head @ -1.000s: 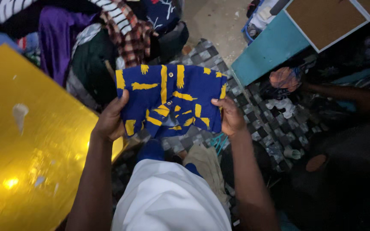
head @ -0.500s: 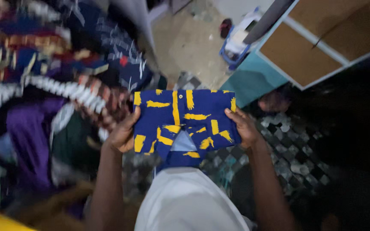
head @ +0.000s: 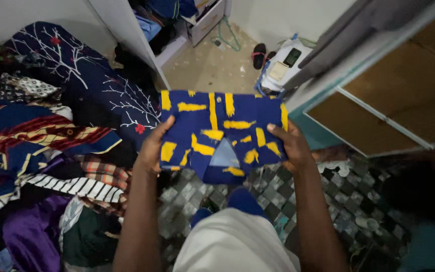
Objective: The person folds a blue and yellow patterned shirt on a yellow table. They smooth the fabric, fold the sleeves and sides, and then fold the shirt into a compact rectangle. Finally, they place the folded shirt into a white cabinet.
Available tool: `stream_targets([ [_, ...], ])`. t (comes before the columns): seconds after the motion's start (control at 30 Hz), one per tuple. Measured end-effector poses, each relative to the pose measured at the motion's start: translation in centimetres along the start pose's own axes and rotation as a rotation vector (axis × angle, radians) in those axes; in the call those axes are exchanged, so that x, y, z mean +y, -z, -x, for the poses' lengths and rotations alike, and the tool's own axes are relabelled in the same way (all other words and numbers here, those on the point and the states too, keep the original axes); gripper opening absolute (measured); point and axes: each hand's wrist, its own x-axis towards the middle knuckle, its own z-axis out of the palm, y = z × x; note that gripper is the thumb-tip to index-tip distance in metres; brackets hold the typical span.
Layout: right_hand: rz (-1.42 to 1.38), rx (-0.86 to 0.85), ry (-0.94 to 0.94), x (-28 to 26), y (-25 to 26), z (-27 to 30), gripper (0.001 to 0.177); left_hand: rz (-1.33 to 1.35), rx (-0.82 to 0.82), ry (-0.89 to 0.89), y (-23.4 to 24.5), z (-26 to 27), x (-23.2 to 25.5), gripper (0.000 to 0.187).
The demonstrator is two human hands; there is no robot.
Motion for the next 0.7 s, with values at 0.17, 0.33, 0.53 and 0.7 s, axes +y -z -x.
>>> stream_targets([
  [0.17, -0.039, -0.073, 0.018, -2.9, 1.2, -11.0, 0.042, -0.010, 0.022, -0.096, -0.6, -8.0, 5.1, 0.052],
  [0.33, 0.008, -0.148, -0.007, -8.7, -0.2, -21.8, 0.045, 0.033, 0.082, -0.138, -2.2, -15.2, 9.7, 0.050],
  [0.53, -0.010, -0.193, -0.052, -14.8, 0.3, -32.8, 0.040, 0.064, 0.183, -0.246, -4.7, -24.2, 14.3, 0.046],
  [0.7, -0.039, -0.204, -0.058, -17.0, 1.8, -40.7, 0.037, 0.134, 0.116, -0.262, -6.2, -30.6, 17.9, 0.047],
])
